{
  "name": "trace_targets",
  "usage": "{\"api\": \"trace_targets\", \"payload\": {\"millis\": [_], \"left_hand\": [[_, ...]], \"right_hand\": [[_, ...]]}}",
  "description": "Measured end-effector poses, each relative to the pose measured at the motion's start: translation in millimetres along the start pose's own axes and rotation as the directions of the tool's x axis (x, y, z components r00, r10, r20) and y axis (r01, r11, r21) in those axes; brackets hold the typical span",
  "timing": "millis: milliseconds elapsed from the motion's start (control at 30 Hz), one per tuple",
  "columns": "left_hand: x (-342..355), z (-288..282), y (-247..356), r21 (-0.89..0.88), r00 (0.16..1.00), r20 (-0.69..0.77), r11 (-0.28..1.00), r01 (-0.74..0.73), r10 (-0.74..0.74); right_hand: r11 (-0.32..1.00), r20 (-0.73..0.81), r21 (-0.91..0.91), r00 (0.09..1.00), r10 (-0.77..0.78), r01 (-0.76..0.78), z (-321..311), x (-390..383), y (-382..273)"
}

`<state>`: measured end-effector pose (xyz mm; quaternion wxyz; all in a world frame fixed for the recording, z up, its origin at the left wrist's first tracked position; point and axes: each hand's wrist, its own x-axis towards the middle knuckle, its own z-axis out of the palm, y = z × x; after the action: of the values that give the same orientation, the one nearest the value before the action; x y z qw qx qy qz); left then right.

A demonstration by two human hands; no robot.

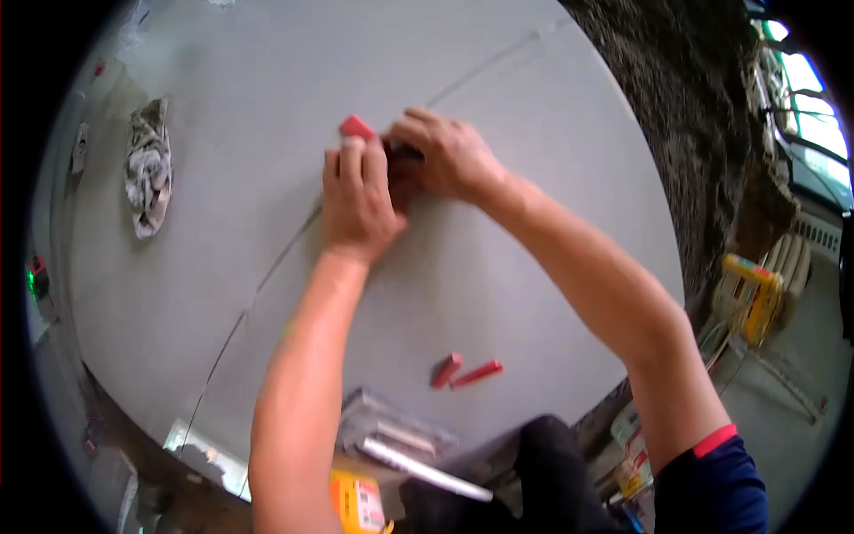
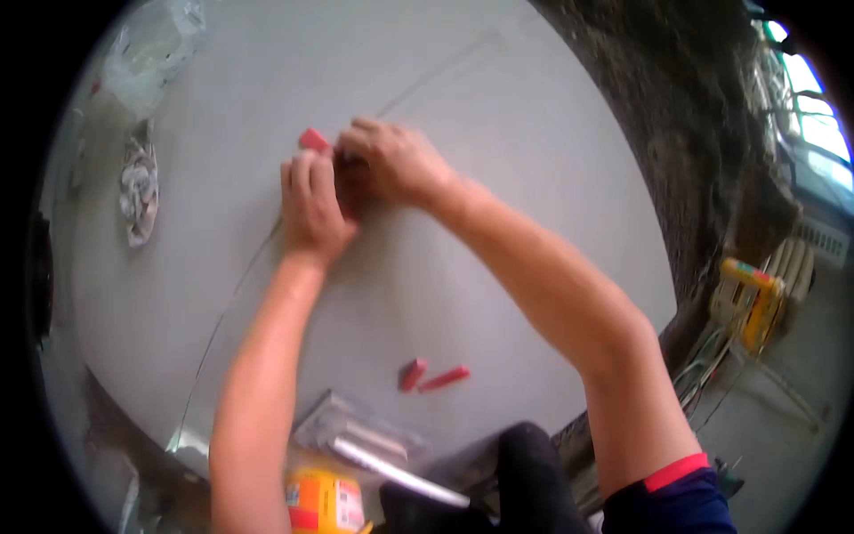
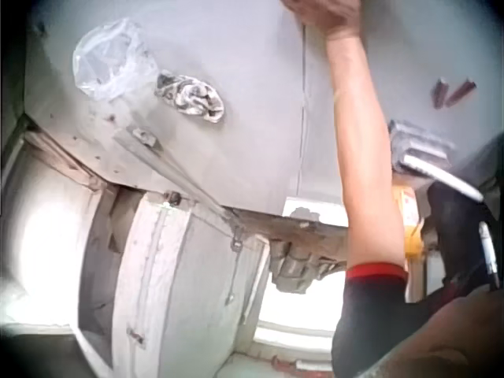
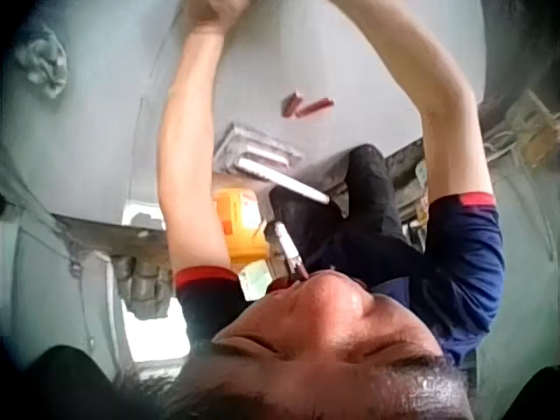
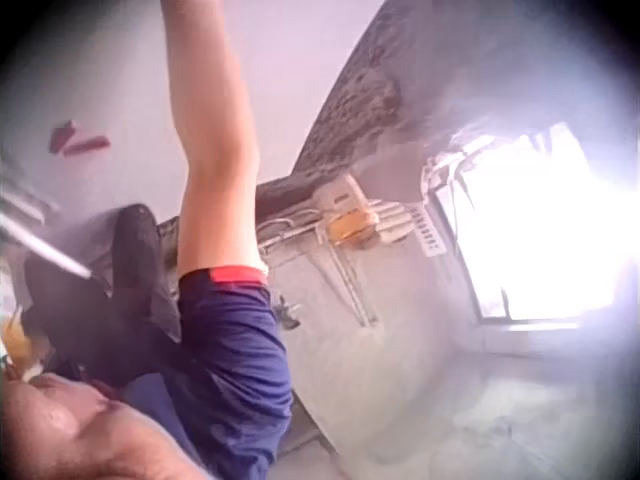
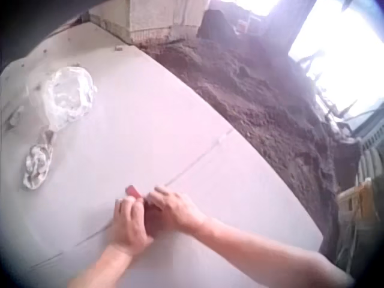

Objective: The person lays large tiles on a prepared floor bed, inserting red spacers between them and using a wooden tool and a trowel to align and level the tiles.

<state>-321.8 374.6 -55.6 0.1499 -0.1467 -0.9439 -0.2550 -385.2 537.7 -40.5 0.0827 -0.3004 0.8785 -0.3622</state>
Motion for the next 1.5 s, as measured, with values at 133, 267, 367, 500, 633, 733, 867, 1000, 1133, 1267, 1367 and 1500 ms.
{"api": "trace_targets", "payload": {"millis": [133,267,367,500,633,733,867,1000,1133,1267,1367,1500], "left_hand": [[-7,6,9,0.159,1.000,0.000,0.987,0.014,-0.015],[-41,-6,12,0.371,0.961,-0.103,0.887,0.275,-0.255],[-30,-6,23,0.325,0.952,-0.085,0.895,0.306,-0.295],[-36,7,20,0.316,0.921,-0.093,0.866,0.387,-0.378],[-33,-4,11,0.368,0.810,-0.218,0.723,0.585,-0.544],[-30,-3,11,0.405,0.775,-0.228,0.667,0.626,-0.589],[-21,3,19,0.403,0.767,-0.165,0.668,0.626,-0.620],[-22,1,17,0.448,0.785,-0.165,0.663,0.599,-0.597],[-22,-2,18,0.454,0.786,-0.146,0.666,0.593,-0.600],[-22,-3,18,0.442,0.785,-0.140,0.672,0.594,-0.603],[-21,-3,18,0.447,0.772,-0.132,0.657,0.607,-0.622],[-20,-4,17,0.444,0.767,-0.119,0.657,0.609,-0.631]], "right_hand": [[0.992,-0.095,-0.050,0.989,0.113,-0.118,-5,-10,-7],[0.988,0.081,-0.039,0.985,0.154,-0.151,-11,-99,-51],[0.991,0.430,0.083,0.893,-0.134,0.109,-5,-191,-86],[0.957,0.475,0.169,0.831,-0.290,0.238,19,-226,-77],[0.987,-0.232,0.025,0.960,0.159,-0.158,-32,-177,0],[0.834,-0.531,0.030,0.698,0.480,-0.550,-89,-122,63],[0.829,-0.622,-0.048,0.667,0.411,-0.557,-118,-52,112],[0.815,-0.613,-0.003,0.645,0.456,-0.579,-110,-25,116],[0.835,-0.588,-0.031,0.685,0.430,-0.550,-105,-27,118],[0.865,-0.537,-0.152,0.775,0.334,-0.478,-122,-13,119],[0.767,-0.544,-0.190,0.716,0.438,-0.613,-118,-14,109],[0.463,-0.435,-0.211,0.507,0.744,-0.861,-118,-3,95]]}}
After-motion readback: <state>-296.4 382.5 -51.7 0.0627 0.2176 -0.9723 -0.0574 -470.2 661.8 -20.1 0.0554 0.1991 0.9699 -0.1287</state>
